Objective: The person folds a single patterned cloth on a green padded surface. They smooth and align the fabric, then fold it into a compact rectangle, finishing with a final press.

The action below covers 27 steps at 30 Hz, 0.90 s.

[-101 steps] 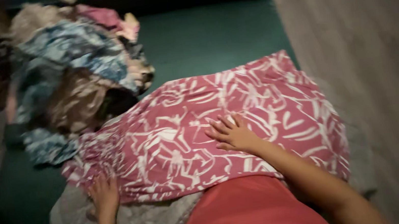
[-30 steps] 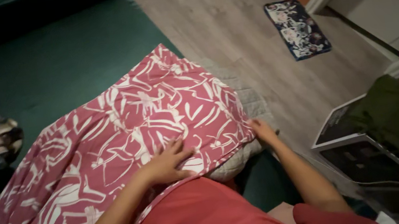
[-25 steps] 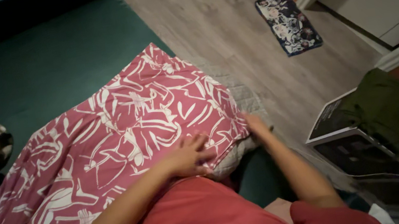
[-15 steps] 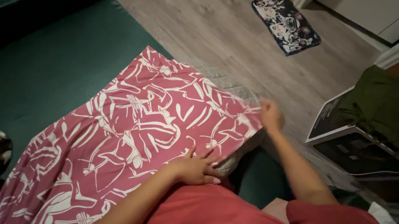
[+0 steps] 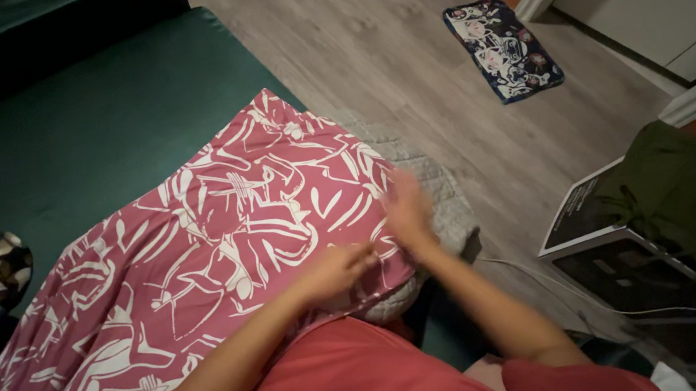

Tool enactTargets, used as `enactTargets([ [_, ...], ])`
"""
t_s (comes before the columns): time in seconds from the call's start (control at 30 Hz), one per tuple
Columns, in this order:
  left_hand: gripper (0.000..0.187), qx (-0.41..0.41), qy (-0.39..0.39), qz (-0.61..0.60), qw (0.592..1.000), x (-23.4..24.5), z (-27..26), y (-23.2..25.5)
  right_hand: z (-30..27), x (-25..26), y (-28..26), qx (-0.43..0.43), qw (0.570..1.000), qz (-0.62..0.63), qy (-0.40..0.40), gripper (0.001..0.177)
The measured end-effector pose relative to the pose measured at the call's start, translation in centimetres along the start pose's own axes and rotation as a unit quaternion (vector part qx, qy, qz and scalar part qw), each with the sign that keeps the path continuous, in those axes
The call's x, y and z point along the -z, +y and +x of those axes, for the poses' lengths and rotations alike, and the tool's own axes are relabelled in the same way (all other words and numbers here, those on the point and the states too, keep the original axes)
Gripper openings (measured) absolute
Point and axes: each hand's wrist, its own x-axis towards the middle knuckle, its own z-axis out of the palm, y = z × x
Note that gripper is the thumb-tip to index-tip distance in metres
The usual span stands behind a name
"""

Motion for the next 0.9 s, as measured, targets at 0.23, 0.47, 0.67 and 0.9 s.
enactTargets([
  [0.23,0.112,0.163,-0.015,0.281,0.946,1.2,-1.4,1.7,1.5,-3.8,-2.4,0.073,0.978,-0.194,-0.026,0.051],
  [0.47,0.121,0.171,-0.054,0.288,0.941,2.3,-2.3,4.6,8.7,-7.3,7.2,-0.230,0.845,0.454,-0.166,0.041],
  [0.67,0.106,0.169,-0.083,0.292,0.938,2.3,-2.4,4.4,11.8,-6.3,9.8,-0.249,0.905,0.327,-0.107,0.029],
  [0.9,0.103,0.169,-0.089,0.297,0.935,2.3,-2.1,4.1,12.3,-7.8,8.0,-0.160,0.985,0.003,-0.062,0.038],
])
